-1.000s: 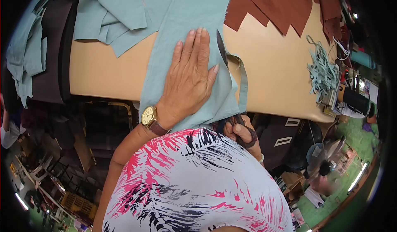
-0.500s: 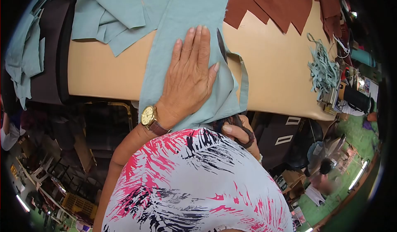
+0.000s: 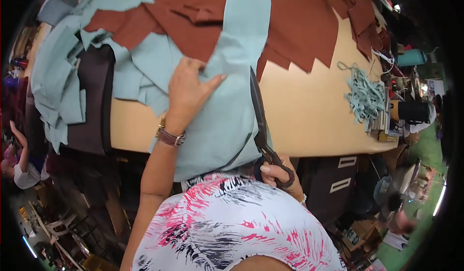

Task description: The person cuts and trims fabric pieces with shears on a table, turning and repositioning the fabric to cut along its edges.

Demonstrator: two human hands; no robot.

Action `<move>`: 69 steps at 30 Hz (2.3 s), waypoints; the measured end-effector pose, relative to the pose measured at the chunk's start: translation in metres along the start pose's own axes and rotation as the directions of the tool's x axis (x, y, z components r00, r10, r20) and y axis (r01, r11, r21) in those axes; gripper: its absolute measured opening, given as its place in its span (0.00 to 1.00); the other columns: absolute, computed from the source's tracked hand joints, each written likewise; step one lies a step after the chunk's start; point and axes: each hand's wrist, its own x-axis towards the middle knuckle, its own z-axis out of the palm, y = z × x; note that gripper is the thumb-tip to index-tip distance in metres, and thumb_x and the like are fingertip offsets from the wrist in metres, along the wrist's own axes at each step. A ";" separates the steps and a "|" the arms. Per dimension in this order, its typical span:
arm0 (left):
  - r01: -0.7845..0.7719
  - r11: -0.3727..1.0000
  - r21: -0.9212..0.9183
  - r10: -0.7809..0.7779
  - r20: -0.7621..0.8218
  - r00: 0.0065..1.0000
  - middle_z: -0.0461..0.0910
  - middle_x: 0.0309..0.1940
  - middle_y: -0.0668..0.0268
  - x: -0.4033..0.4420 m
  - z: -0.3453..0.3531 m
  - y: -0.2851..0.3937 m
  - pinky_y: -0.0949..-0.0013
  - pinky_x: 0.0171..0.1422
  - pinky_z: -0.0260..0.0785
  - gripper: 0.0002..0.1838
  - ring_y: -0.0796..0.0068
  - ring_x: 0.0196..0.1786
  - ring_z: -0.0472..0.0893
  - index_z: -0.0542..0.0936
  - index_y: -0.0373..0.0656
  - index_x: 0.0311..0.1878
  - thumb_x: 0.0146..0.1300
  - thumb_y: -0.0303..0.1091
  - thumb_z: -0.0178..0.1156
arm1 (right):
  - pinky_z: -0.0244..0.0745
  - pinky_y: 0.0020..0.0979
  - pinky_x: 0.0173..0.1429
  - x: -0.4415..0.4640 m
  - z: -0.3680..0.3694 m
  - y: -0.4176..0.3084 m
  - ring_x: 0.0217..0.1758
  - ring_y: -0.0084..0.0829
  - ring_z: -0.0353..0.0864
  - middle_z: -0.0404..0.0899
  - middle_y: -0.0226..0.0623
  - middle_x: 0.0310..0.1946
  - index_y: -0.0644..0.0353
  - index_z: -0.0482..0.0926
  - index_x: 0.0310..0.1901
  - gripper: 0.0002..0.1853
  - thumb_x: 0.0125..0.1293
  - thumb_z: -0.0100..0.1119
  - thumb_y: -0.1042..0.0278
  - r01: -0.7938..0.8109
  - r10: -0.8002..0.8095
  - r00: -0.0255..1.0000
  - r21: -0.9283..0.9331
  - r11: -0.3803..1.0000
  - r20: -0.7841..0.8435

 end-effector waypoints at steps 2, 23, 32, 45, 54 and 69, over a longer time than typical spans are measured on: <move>-0.028 0.989 -0.147 0.033 0.038 0.999 0.74 0.29 0.60 0.013 0.006 -0.002 0.67 0.38 0.67 0.13 0.66 0.33 0.74 0.75 0.34 0.31 0.50 0.34 0.64 | 0.49 0.19 0.15 0.003 -0.001 -0.008 0.10 0.14 0.60 0.65 0.26 0.08 0.59 0.69 0.18 0.13 0.55 0.59 0.67 -0.012 0.011 1.000 0.049 0.999 0.007; 0.390 0.276 -0.878 -0.038 0.396 0.918 0.78 0.39 0.63 0.053 -0.027 0.028 0.80 0.48 0.67 0.24 0.81 0.43 0.75 0.74 0.35 0.53 0.51 0.29 0.64 | 0.53 0.18 0.14 0.014 -0.009 -0.021 0.09 0.14 0.61 0.65 0.26 0.09 0.61 0.69 0.20 0.11 0.54 0.60 0.71 0.089 -0.089 0.996 0.040 0.995 0.013; 0.423 0.507 -0.751 -0.102 0.435 0.895 0.78 0.38 0.65 0.045 0.005 0.021 0.81 0.45 0.68 0.28 0.81 0.39 0.76 0.72 0.33 0.55 0.48 0.30 0.67 | 0.50 0.18 0.15 0.009 -0.007 -0.016 0.10 0.14 0.61 0.66 0.27 0.08 0.61 0.68 0.20 0.11 0.54 0.60 0.70 0.005 -0.005 1.000 -0.027 1.000 -0.030; 0.282 0.413 -0.866 -0.045 0.290 0.956 0.78 0.40 0.61 0.030 0.019 0.037 0.78 0.45 0.72 0.24 0.80 0.40 0.77 0.71 0.29 0.52 0.50 0.23 0.64 | 0.51 0.18 0.16 0.000 -0.007 -0.012 0.11 0.14 0.62 0.66 0.27 0.09 0.61 0.69 0.21 0.11 0.55 0.60 0.69 0.000 0.000 1.000 -0.056 0.998 -0.014; 0.053 0.551 -0.833 0.038 0.089 0.995 0.75 0.45 0.60 0.019 0.002 0.055 0.76 0.49 0.69 0.33 0.80 0.45 0.75 0.63 0.27 0.59 0.48 0.21 0.63 | 0.55 0.19 0.18 0.004 -0.014 0.014 0.13 0.18 0.64 0.67 0.30 0.12 0.62 0.68 0.23 0.14 0.52 0.62 0.63 0.144 -0.168 0.980 0.198 0.970 0.109; -0.073 0.678 -0.731 0.100 -0.008 0.995 0.75 0.49 0.58 0.014 -0.004 0.056 0.75 0.54 0.65 0.33 0.77 0.49 0.73 0.65 0.29 0.59 0.46 0.22 0.63 | 0.59 0.17 0.19 0.009 -0.003 0.000 0.14 0.16 0.66 0.69 0.29 0.13 0.63 0.71 0.24 0.13 0.50 0.65 0.65 0.170 -0.171 0.985 0.038 0.985 0.019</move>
